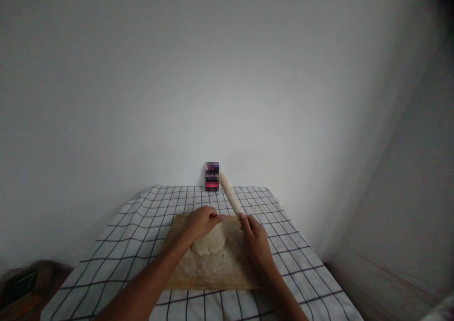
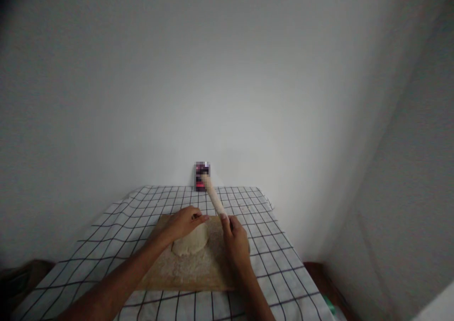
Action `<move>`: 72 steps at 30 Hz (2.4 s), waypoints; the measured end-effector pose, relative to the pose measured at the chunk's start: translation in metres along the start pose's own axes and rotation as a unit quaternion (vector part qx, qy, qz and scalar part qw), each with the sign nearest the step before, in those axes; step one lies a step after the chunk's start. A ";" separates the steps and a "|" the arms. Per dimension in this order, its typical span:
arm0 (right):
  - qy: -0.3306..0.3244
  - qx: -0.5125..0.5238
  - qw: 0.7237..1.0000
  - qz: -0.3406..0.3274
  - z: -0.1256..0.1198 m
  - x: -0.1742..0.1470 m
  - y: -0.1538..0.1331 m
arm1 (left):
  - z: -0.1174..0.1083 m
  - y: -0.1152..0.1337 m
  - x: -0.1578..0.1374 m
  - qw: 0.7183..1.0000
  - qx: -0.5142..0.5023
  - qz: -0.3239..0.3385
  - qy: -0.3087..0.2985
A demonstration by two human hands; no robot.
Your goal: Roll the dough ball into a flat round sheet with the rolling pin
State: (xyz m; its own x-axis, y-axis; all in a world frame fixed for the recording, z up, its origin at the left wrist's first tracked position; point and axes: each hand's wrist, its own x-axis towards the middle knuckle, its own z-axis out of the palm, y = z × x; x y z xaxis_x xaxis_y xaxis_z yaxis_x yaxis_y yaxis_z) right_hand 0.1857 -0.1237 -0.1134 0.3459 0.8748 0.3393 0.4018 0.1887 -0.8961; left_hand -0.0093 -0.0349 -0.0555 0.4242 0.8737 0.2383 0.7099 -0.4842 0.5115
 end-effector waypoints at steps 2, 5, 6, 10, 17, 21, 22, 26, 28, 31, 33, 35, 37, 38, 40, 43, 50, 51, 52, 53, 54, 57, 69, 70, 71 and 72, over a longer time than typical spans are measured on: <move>-0.003 0.035 0.999 0.008 0.000 -0.001 0.000 | 0.008 -0.002 0.002 0.999 0.010 0.029 0.020; 0.002 0.066 0.998 0.020 -0.001 -0.002 -0.003 | 0.015 -0.005 -0.014 0.996 0.035 0.073 0.033; 0.006 0.073 0.997 0.027 -0.001 -0.002 -0.004 | 0.019 -0.005 -0.023 0.994 0.052 0.096 0.027; 0.015 0.085 0.995 0.051 -0.002 -0.005 -0.007 | 0.029 -0.012 -0.048 0.988 0.042 0.142 -0.032; -0.024 -0.021 0.999 0.030 -0.003 -0.008 -0.012 | -0.046 -0.023 -0.035 0.959 -0.190 0.021 0.210; -0.078 -0.189 0.979 -0.002 0.002 -0.008 -0.023 | -0.077 -0.009 -0.049 0.954 -0.134 0.082 0.255; -0.093 -0.234 0.968 -0.009 0.004 -0.009 -0.026 | -0.076 -0.008 -0.052 0.959 -0.109 0.100 0.244; -0.141 -0.353 0.922 -0.066 0.004 -0.018 -0.042 | -0.046 -0.023 -0.063 0.979 -0.015 0.129 0.156; -0.166 -0.385 0.903 -0.096 0.002 -0.022 -0.048 | -0.026 -0.035 -0.067 0.985 0.034 0.121 0.115; -0.207 -0.437 0.869 -0.103 -0.002 -0.020 -0.055 | -0.007 -0.046 -0.069 0.987 0.107 0.105 0.064; -0.221 -0.460 0.855 -0.096 -0.001 -0.009 -0.056 | -0.004 -0.045 -0.064 0.986 0.141 0.080 0.038; -0.216 -0.459 0.856 -0.104 0.002 0.009 -0.053 | -0.005 -0.041 -0.053 0.985 0.164 0.047 0.025; -0.204 -0.443 0.864 -0.123 0.006 0.030 -0.045 | -0.008 -0.037 -0.038 0.984 0.176 0.012 0.015; -0.202 -0.433 0.869 -0.128 0.008 0.041 -0.040 | -0.008 -0.036 -0.031 0.984 0.178 -0.004 0.009; -0.210 -0.415 0.877 -0.121 0.013 0.061 -0.028 | -0.008 -0.037 -0.017 0.983 0.179 -0.031 -0.003; -0.232 -0.397 0.881 -0.109 0.017 0.082 -0.014 | -0.003 -0.043 -0.004 0.983 0.177 -0.042 -0.001; -0.241 -0.391 0.881 -0.111 0.019 0.088 -0.005 | 0.006 -0.050 -0.008 0.982 0.173 0.010 0.072; -0.243 -0.391 0.881 -0.110 0.017 0.084 -0.006 | 0.007 -0.049 -0.011 0.982 0.172 0.025 0.079; -0.246 -0.391 0.880 -0.108 0.016 0.080 -0.007 | 0.007 -0.049 -0.015 0.981 0.171 0.040 0.085; -0.248 -0.390 0.880 -0.106 0.014 0.074 -0.009 | 0.007 -0.048 -0.020 0.980 0.170 0.054 0.090; -0.247 -0.390 0.881 -0.104 0.013 0.068 -0.011 | 0.008 -0.047 -0.024 0.979 0.170 0.064 0.096; -0.234 -0.403 0.877 -0.118 0.008 0.044 -0.019 | 0.009 -0.044 -0.040 0.976 0.170 0.076 0.114; -0.167 -0.407 0.883 -0.165 0.000 -0.035 -0.023 | 0.010 -0.037 -0.102 0.977 0.141 0.119 0.108; -0.169 -0.403 0.884 -0.167 0.000 -0.032 -0.023 | 0.008 -0.036 -0.099 0.978 0.140 0.115 0.103; -0.174 -0.399 0.884 -0.167 0.001 -0.027 -0.024 | 0.007 -0.036 -0.095 0.979 0.140 0.108 0.098; -0.178 -0.398 0.884 -0.167 0.002 -0.020 -0.025 | 0.007 -0.035 -0.088 0.981 0.141 0.100 0.093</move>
State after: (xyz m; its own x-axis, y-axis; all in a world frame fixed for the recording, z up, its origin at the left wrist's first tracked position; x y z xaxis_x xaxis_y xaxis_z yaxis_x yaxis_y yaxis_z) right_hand 0.1669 -0.1450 -0.0983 -0.1363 0.9412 0.3092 0.9496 0.2130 -0.2298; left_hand -0.0681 -0.0954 -0.0999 0.4798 0.7410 0.4698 0.7610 -0.6179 0.1976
